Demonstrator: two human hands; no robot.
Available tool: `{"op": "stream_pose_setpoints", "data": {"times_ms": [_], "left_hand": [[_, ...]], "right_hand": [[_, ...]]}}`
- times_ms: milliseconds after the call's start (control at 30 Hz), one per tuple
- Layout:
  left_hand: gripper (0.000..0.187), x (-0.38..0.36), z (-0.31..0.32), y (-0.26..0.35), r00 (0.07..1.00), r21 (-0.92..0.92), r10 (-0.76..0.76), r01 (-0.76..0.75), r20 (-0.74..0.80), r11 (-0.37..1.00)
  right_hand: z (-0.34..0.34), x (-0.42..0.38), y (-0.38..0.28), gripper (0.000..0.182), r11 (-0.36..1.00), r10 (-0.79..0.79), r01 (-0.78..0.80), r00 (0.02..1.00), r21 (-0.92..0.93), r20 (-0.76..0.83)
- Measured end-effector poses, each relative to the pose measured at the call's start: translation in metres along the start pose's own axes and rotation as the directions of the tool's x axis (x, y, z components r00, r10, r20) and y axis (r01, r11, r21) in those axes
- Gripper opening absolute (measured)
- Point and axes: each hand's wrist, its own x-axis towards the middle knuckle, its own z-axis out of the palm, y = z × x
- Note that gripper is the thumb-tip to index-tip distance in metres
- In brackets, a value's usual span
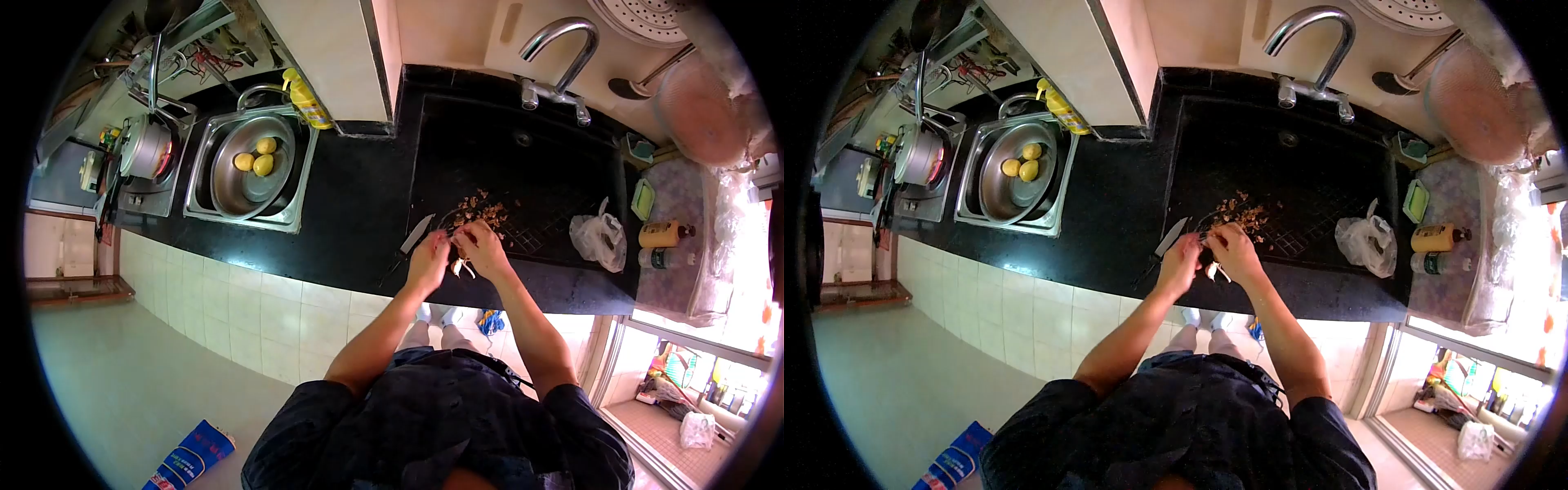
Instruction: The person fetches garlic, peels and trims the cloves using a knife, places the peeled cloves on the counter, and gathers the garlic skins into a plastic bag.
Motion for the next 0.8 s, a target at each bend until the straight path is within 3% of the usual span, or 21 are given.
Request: {"op": "stream_pose_setpoints", "data": {"times_ms": [33,67,100,167,200,233,267,367,400,500,533,633,733,767,800], "left_hand": [[0.033,0.007,-0.003,0.010,0.944,-0.356,-0.291,0.329,0.158,0.875],[0.037,0.017,-0.004,0.010,0.887,-0.468,-0.360,0.459,0.289,0.756],[0.033,0.021,-0.009,0.006,0.908,-0.506,-0.299,0.413,0.293,0.757],[0.027,0.035,-0.024,-0.003,0.940,-0.414,-0.297,0.341,0.168,0.844],[0.023,0.036,-0.030,0.005,0.951,-0.452,-0.307,0.290,0.037,0.843],[0.022,0.041,-0.040,-0.001,0.970,-0.424,-0.241,0.219,0.001,0.879],[0.020,0.046,-0.050,-0.001,0.967,-0.427,-0.256,0.232,0.002,0.874],[0.016,0.060,-0.064,-0.001,0.958,-0.448,-0.286,0.265,0.021,0.854],[0.016,0.063,-0.067,0.005,0.956,-0.464,-0.290,0.270,0.028,0.844],[0.018,0.070,-0.072,0.008,0.977,-0.454,-0.204,0.207,0.057,0.867],[0.019,0.070,-0.072,0.012,0.982,-0.438,-0.178,0.187,0.062,0.879],[0.025,0.071,-0.072,0.014,0.991,-0.419,-0.085,0.121,0.104,0.900],[0.027,0.072,-0.063,0.021,0.987,-0.416,-0.022,0.088,0.160,0.905],[0.027,0.072,-0.058,0.024,0.983,-0.415,-0.020,0.095,0.182,0.905],[0.027,0.071,-0.051,0.028,0.979,-0.411,-0.020,0.104,0.204,0.906]], "right_hand": [[0.005,0.002,-0.007,0.022,0.999,-0.051,0.051,0.999,0.010,-0.013],[0.011,0.004,-0.014,0.022,0.995,-0.096,0.096,0.995,0.009,0.000],[0.019,0.007,-0.018,0.021,0.990,-0.138,0.139,0.990,0.002,-0.037],[0.025,0.008,-0.028,0.029,0.987,0.121,-0.119,0.993,0.108,-0.015],[0.031,0.012,-0.029,0.035,0.979,0.203,-0.203,0.979,0.001,0.001],[0.037,0.019,-0.027,0.041,0.953,0.286,-0.283,0.958,-0.107,0.007],[0.044,0.024,-0.026,0.047,0.908,0.369,-0.360,0.929,-0.214,0.005],[0.075,0.042,-0.038,0.060,0.786,0.512,-0.390,0.845,-0.480,0.153],[0.075,0.046,-0.052,0.059,0.777,0.548,-0.412,0.815,-0.475,0.188],[0.098,0.056,-0.033,0.053,0.809,0.535,-0.423,0.817,-0.408,0.213],[0.104,0.055,-0.025,0.047,0.832,0.484,-0.391,0.858,-0.395,0.171],[0.106,0.062,0.022,0.040,0.917,0.176,-0.126,0.979,-0.379,0.101],[0.056,0.053,0.019,0.027,0.989,0.147,-0.146,0.976,0.018,-0.158],[0.029,0.048,-0.008,0.024,0.919,0.317,-0.261,0.935,0.294,-0.160],[0.020,0.047,-0.002,0.023,0.947,0.267,-0.212,0.937,0.241,-0.224]]}}
